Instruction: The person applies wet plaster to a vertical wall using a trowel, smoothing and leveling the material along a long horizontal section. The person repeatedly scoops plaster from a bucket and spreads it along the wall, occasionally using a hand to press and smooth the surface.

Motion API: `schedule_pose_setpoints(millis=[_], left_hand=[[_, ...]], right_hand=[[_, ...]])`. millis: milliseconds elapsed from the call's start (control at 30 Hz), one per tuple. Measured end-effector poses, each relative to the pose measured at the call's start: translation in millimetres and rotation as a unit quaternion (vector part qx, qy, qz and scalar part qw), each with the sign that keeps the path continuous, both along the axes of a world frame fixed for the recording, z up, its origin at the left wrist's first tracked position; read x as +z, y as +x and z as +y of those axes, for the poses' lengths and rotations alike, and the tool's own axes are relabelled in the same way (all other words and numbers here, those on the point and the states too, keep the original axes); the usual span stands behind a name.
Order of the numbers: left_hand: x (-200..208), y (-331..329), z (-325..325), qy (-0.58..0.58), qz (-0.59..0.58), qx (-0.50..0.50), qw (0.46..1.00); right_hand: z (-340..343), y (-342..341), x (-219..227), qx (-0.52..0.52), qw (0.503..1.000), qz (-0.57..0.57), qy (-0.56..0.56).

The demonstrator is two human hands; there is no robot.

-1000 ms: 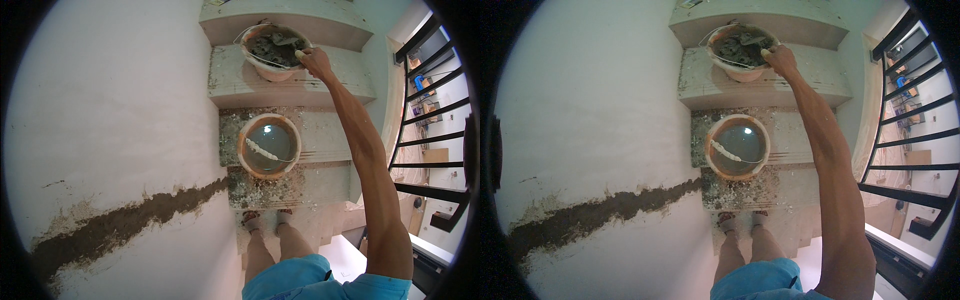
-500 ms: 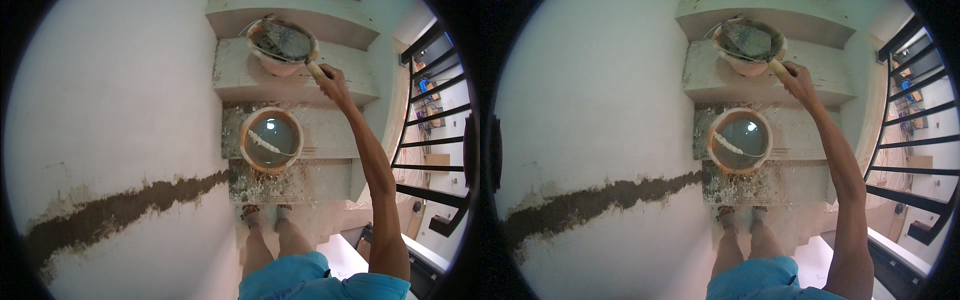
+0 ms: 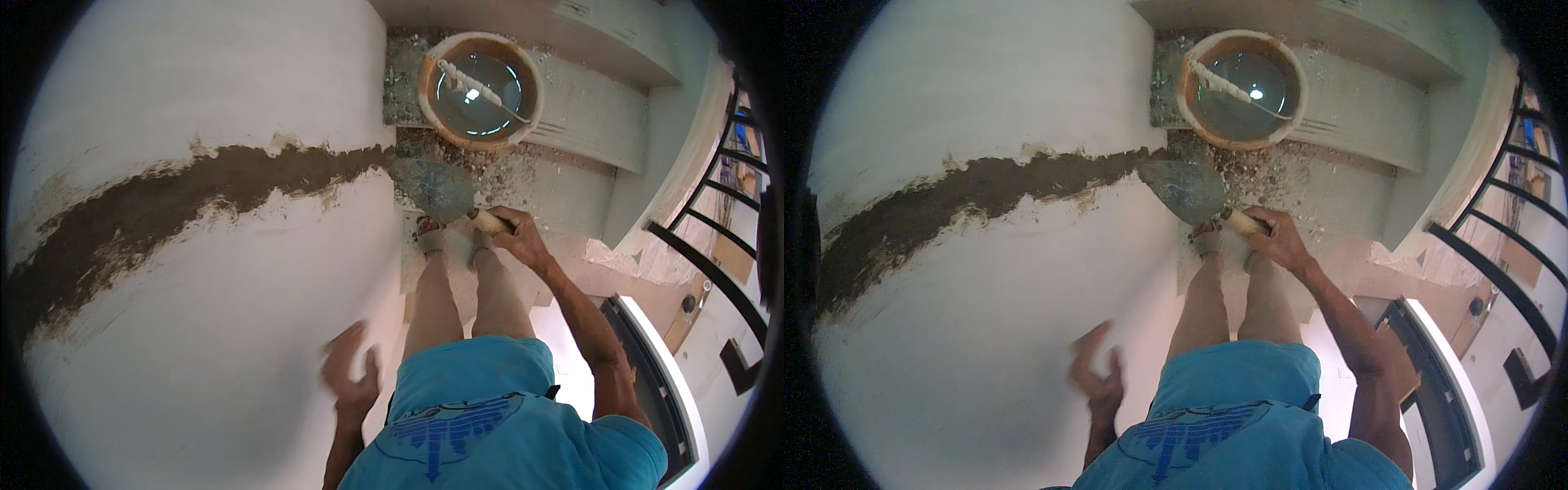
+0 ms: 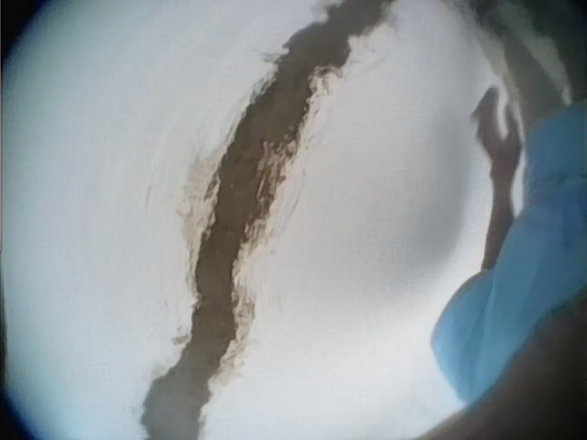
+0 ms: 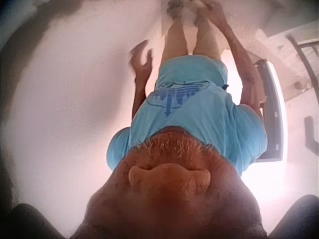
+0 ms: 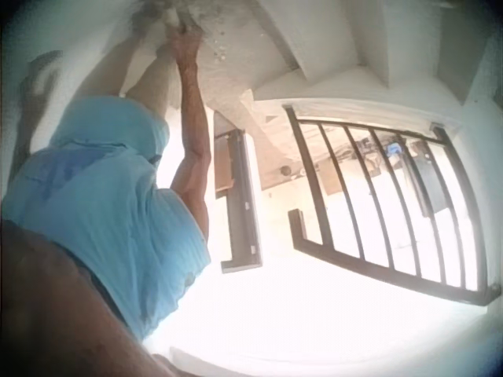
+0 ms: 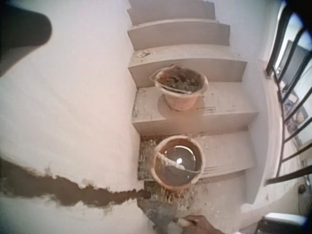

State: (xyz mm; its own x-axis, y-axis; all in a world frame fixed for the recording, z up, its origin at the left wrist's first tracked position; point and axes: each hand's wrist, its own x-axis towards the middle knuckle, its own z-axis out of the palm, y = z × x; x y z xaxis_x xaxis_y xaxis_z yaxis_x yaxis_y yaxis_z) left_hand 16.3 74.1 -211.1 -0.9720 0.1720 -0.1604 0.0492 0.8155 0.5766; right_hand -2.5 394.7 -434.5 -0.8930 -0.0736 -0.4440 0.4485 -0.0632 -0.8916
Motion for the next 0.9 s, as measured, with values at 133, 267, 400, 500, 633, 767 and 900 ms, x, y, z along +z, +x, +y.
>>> schedule_pose_setpoints(millis=[133, 267, 400, 500, 633, 767, 900], left_hand=[[-148.4, 43.4, -11.6, -0.006, -0.288, -0.088, 0.954], [-262.0, 104.1, -33.2, -0.136, -0.418, -0.141, 0.887], [-293.0, 114.5, -22.1, -0.184, -0.435, -0.120, 0.873], [-297.6, 92.2, -4.9, -0.225, -0.471, -0.085, 0.849], [-310.8, 85.5, -2.7, -0.262, -0.484, -0.070, 0.832], [-319.3, 86.8, -3.9, -0.293, -0.467, -0.073, 0.831], [-321.8, 86.4, -6.2, -0.298, -0.450, -0.084, 0.838]], right_hand=[[-34.1, 46.2, -87.7, -0.030, 0.994, 0.081, 0.064], [-62.9, 61.2, -137.5, -0.030, 0.987, 0.000, 0.160], [-79.3, 65.1, -183.3, -0.034, 0.985, -0.007, 0.167], [-91.1, 58.5, -206.9, -0.044, 0.980, 0.021, 0.192], [-106.5, 45.5, -220.1, -0.047, 0.982, -0.035, 0.178], [-123.6, 36.5, -227.0, -0.047, 0.980, -0.060, 0.183], [-139.9, 29.2, -230.3, -0.088, 0.980, -0.042, 0.171]])
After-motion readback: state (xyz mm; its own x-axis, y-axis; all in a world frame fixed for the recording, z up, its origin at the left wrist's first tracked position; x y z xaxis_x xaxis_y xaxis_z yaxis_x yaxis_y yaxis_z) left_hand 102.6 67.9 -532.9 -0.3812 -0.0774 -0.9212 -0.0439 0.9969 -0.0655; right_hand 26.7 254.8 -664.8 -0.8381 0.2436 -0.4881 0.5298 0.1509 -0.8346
